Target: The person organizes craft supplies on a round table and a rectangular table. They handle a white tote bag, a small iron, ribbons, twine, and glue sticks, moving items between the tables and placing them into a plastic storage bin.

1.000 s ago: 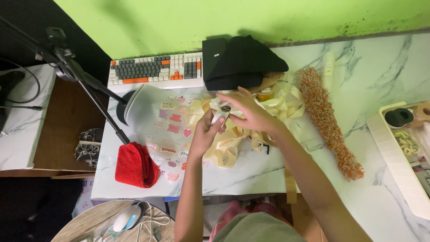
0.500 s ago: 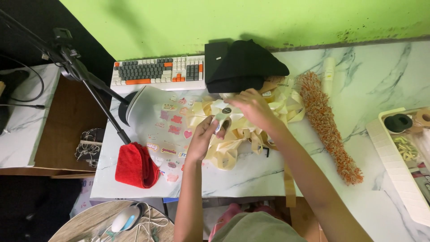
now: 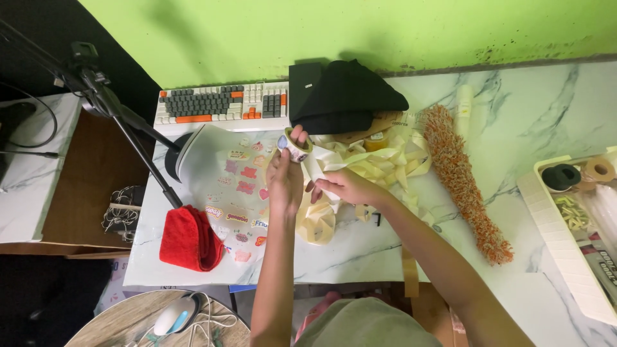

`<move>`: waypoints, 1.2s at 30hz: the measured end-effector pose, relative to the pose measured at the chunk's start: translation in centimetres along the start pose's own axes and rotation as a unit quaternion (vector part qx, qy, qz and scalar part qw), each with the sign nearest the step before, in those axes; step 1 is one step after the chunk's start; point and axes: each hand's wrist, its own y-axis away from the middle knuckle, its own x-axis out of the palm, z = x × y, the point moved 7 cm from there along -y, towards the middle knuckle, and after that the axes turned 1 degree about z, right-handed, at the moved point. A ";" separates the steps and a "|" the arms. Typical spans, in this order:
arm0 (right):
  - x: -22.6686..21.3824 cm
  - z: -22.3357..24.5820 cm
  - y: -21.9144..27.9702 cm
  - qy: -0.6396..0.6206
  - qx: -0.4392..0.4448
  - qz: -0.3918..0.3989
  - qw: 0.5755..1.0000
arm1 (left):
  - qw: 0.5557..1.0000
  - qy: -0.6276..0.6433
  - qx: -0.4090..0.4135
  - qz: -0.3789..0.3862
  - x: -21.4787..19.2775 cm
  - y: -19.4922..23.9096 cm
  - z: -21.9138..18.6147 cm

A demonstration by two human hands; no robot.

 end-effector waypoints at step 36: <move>-5.9 3.6 3.6 -0.109 0.056 -0.185 0.975 | 0.980 0.036 -0.186 0.054 1.4 2.1 4.2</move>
